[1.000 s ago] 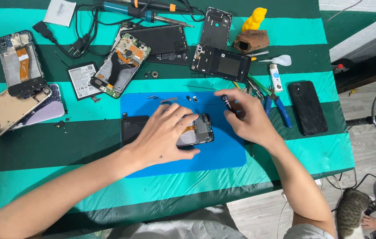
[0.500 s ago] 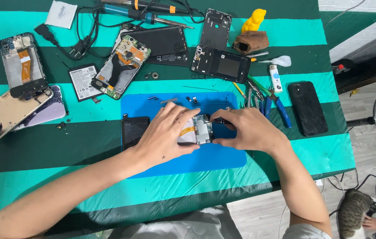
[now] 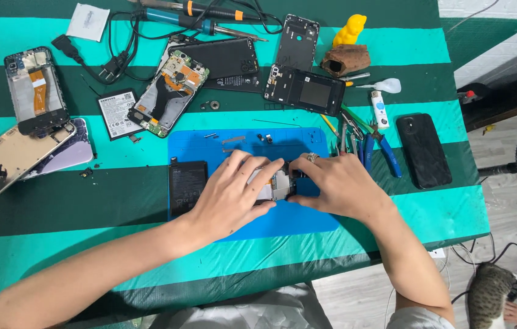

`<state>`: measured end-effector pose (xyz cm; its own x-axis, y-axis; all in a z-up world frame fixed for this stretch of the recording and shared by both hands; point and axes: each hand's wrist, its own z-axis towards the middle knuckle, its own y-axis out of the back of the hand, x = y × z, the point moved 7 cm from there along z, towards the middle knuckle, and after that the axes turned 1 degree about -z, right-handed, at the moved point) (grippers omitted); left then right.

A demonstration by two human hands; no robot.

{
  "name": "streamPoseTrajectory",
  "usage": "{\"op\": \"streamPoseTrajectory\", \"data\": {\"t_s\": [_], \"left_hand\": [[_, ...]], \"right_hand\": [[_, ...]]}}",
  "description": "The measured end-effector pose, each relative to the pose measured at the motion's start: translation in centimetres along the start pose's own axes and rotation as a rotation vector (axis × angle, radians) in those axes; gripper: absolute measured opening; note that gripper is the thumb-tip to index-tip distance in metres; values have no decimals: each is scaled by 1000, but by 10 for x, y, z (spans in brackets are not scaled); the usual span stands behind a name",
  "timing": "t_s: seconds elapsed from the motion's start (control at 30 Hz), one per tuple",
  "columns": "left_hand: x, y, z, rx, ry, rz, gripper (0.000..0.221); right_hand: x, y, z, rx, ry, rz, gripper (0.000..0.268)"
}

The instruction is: Disassembling and reassembling internal components of a mobile phone on a repair bench

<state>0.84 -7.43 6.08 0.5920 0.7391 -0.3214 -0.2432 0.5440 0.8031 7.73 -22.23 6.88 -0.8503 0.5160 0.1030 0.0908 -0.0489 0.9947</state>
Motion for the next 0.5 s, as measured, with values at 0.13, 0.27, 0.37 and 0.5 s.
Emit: {"op": "streamPoseTrajectory", "data": {"t_s": [0.13,0.27,0.37,0.5], "left_hand": [[-6,4,-1,-15,-60,34,68],[-8,5,-1,-14,-82,65,66],[-9,7,0,-20,-99,78,65],[-9,8,0,-33,-109,80,63]], "right_hand": [[1,-4,-2,-24,-8,-38,52],[-3,-10,-4,-24,-28,-52,52],[-3,-10,-5,-22,-37,-53,52],[1,-7,-5,-38,-33,-43,51]]}}
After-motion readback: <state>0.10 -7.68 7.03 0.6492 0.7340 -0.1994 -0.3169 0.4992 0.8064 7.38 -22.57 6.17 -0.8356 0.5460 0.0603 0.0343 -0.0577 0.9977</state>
